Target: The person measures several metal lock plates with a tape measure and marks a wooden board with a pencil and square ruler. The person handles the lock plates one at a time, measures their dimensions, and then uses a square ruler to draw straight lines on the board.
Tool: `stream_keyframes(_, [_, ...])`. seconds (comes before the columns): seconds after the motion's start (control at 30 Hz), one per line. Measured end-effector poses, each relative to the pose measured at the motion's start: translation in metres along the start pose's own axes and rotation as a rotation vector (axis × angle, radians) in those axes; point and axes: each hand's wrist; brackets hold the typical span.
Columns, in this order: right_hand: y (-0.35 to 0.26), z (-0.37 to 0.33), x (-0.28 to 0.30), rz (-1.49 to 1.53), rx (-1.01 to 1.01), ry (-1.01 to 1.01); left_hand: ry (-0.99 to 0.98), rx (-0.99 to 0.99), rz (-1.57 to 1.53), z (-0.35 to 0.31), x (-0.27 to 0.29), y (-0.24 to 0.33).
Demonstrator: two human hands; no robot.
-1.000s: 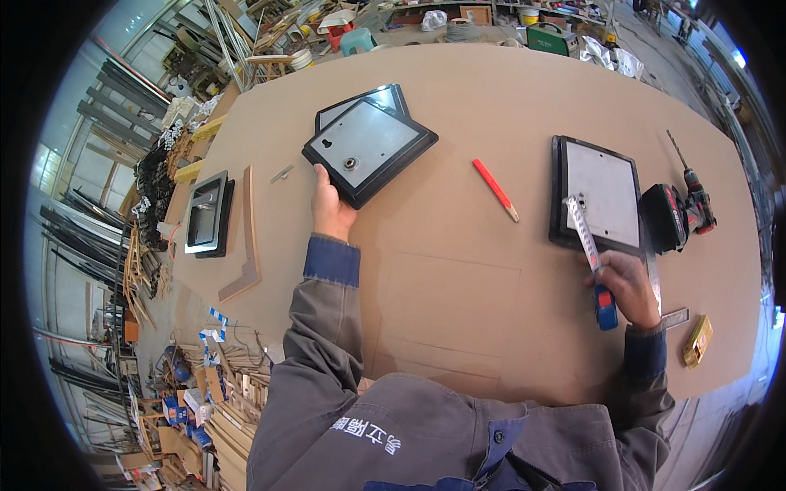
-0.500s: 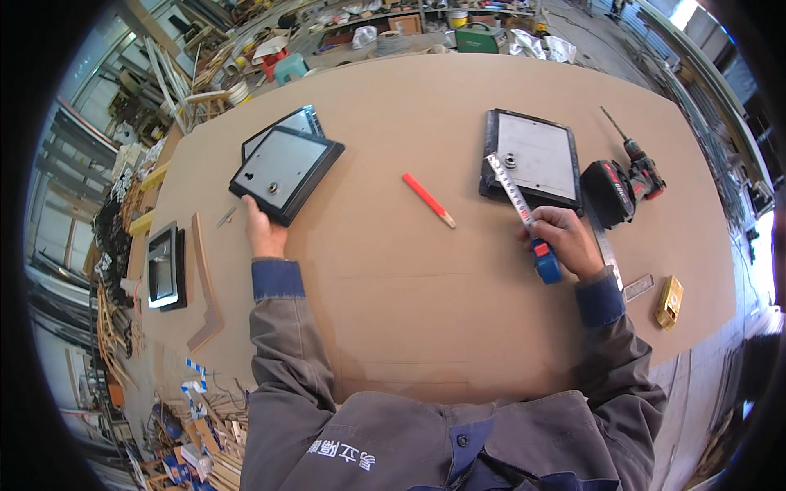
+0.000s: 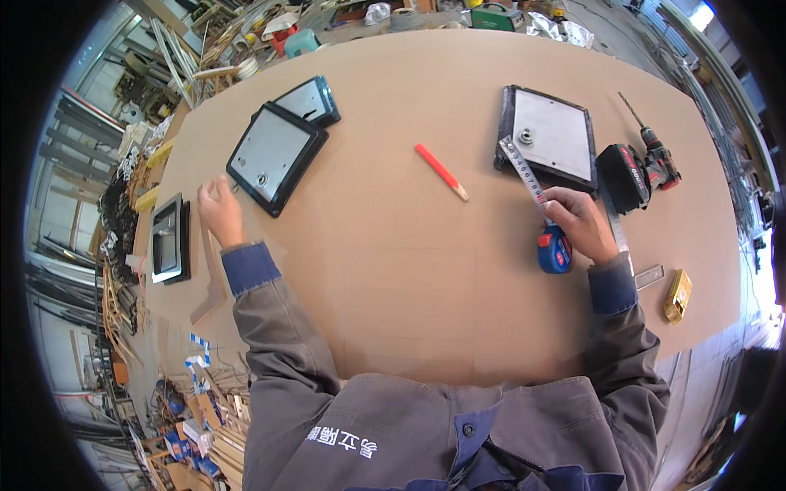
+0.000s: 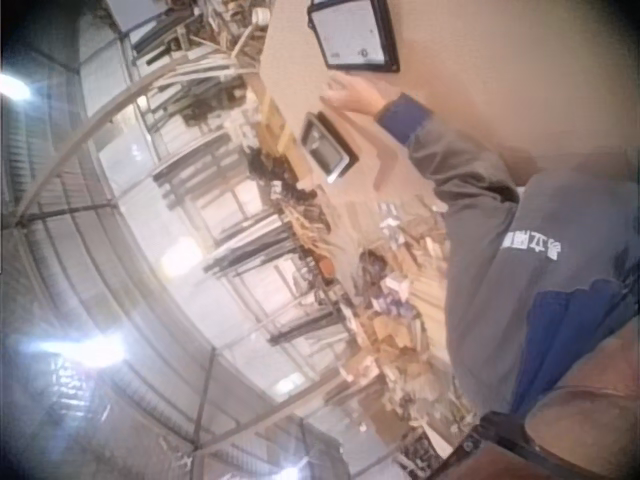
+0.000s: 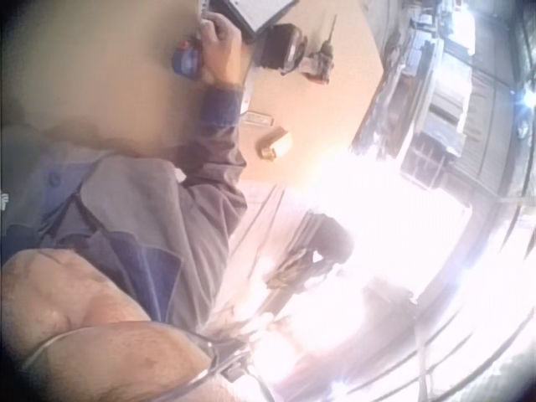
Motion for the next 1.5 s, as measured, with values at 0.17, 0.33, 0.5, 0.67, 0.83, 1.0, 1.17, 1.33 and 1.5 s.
stream_keyframes(0.17, [0.000,-0.006,0.024,-0.342,0.047,-0.038,-0.354,0.298,-0.471,-0.016,0.031,0.139])
stream_keyframes(0.33, [-0.005,-0.025,0.052,-0.519,0.126,-0.080,-0.764,-0.255,-0.537,-0.093,0.028,0.238])
stream_keyframes(0.5, [-0.012,-0.028,0.071,-0.439,0.150,0.099,-0.806,-0.681,-0.412,-0.176,0.008,0.260])
stream_keyframes(0.67, [-0.019,-0.040,0.080,-0.393,0.153,0.266,-0.839,-0.727,-0.212,-0.191,0.004,0.257])
stream_keyframes(0.83, [-0.024,-0.053,0.070,-0.224,0.147,0.362,-0.834,-0.609,-0.440,-0.186,-0.003,0.257])
stream_keyframes(1.0, [-0.045,-0.075,0.022,-0.260,0.210,0.199,-0.802,-0.725,-0.347,-0.192,-0.016,0.256])
stream_keyframes(1.17, [-0.061,-0.108,-0.013,-0.307,0.310,0.107,-0.822,-0.744,-0.376,-0.189,-0.015,0.263])
stream_keyframes(1.33, [-0.059,-0.125,-0.047,-0.280,0.315,0.053,-0.839,-0.838,-0.412,-0.187,-0.002,0.261])
stream_keyframes(1.5, [-0.057,-0.140,-0.063,-0.269,0.335,0.127,-0.930,-0.796,-0.501,-0.194,0.023,0.265])
Point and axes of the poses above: each hand's wrist, its own z-axis towards the middle knuckle, its own x-axis out of the back of the hand, y = z × x, and after that the axes turned 9 degrees about y, right-handed
